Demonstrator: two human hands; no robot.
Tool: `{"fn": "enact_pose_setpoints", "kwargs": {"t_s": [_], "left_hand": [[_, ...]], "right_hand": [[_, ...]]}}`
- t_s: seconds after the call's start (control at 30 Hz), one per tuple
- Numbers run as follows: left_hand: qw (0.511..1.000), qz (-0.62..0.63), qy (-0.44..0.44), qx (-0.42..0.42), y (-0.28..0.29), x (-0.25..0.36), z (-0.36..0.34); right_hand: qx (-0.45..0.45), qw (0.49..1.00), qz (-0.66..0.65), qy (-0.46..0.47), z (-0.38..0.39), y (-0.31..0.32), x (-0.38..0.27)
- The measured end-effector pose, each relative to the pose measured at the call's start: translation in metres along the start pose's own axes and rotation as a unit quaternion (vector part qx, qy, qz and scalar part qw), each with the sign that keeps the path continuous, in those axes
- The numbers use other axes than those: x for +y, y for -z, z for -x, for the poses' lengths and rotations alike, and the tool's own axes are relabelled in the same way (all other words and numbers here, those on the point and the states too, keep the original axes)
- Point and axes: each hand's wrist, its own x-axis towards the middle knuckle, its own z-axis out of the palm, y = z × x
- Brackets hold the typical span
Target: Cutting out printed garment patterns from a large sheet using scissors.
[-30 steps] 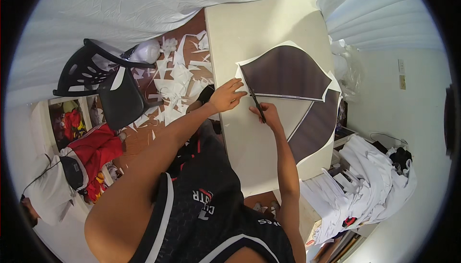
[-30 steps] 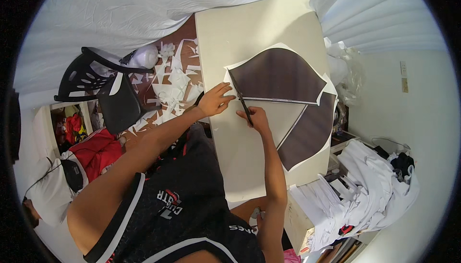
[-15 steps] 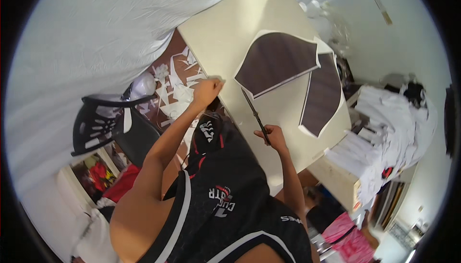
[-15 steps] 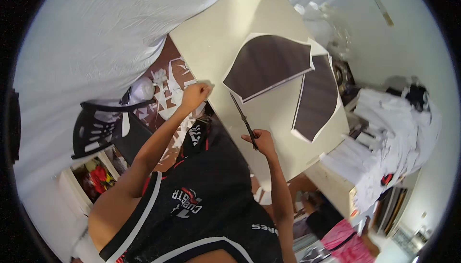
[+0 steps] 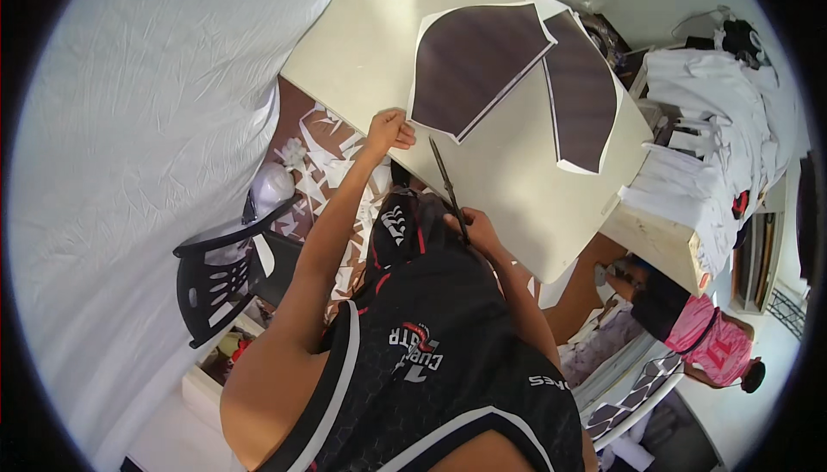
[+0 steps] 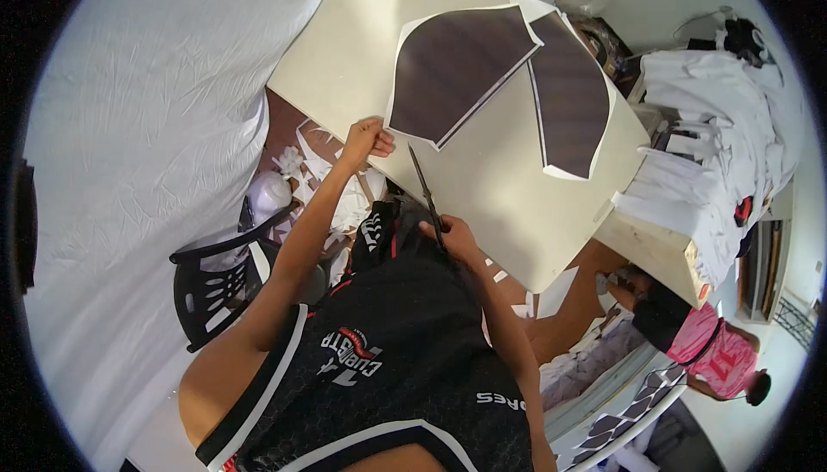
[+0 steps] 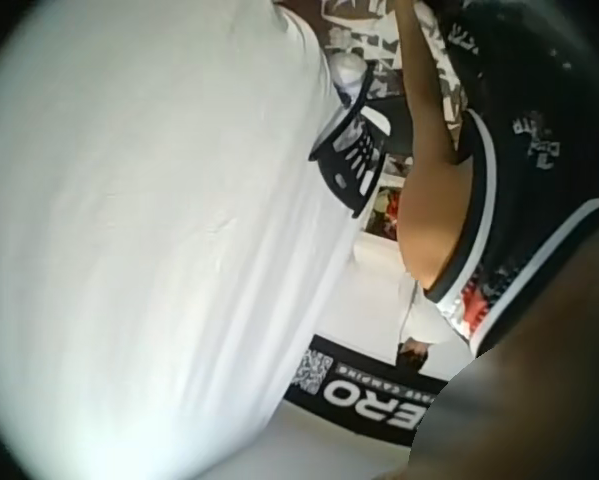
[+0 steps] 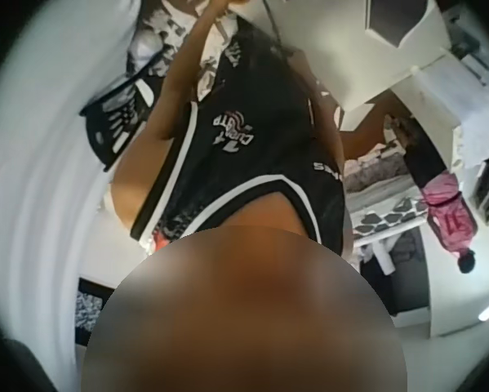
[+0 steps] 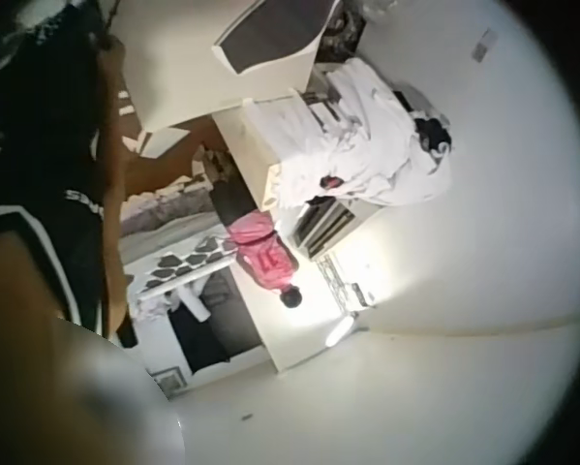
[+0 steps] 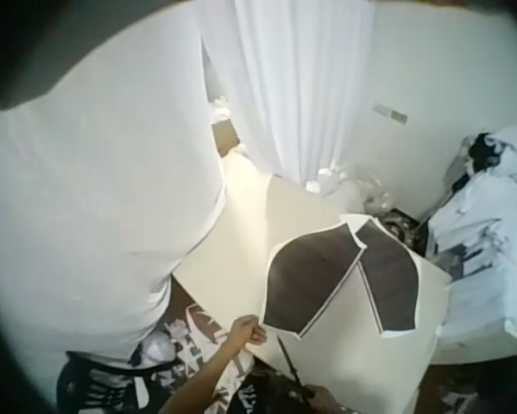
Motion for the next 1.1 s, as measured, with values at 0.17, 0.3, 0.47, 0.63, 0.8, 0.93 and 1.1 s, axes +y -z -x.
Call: {"fn": "enact_pose_setpoints", "kwargs": {"t_s": [0.17, 0.3, 0.47, 0.63, 0.8, 0.93, 1.1], "left_hand": [[0.998, 0.041, 0.034, 0.024, -0.005, 0.012, 0.000], [0.997, -0.048, -0.047, 0.023, -0.020, -0.012, 0.008], [1.000, -0.007, -0.002, 0.026, -0.071, -0.045, 0.045], [0.999, -0.004, 0.013, 0.036, -0.106, -0.071, 0.076], [0.999, 0.001, -0.006, 0.043, -0.127, -0.082, 0.083], [0.998, -0.018, -0.027, 0.050, -0.134, -0.083, 0.087], [0.991, -0.081, -0.063, 0.087, -0.135, -0.091, 0.084]], "right_hand": [[0.028, 1.000, -0.011, -0.002, 0.003, -0.019, 0.000], [0.031, 0.999, -0.037, -0.001, 0.009, -0.025, 0.012], [0.027, 0.998, -0.056, 0.001, 0.017, -0.012, 0.052], [0.030, 0.995, -0.095, -0.017, 0.036, 0.004, 0.052], [0.029, 0.995, -0.091, -0.008, 0.036, 0.014, 0.072], [0.025, 0.996, -0.085, 0.009, 0.039, 0.020, 0.077], [0.032, 0.996, -0.076, 0.043, 0.039, 0.022, 0.083]]}}
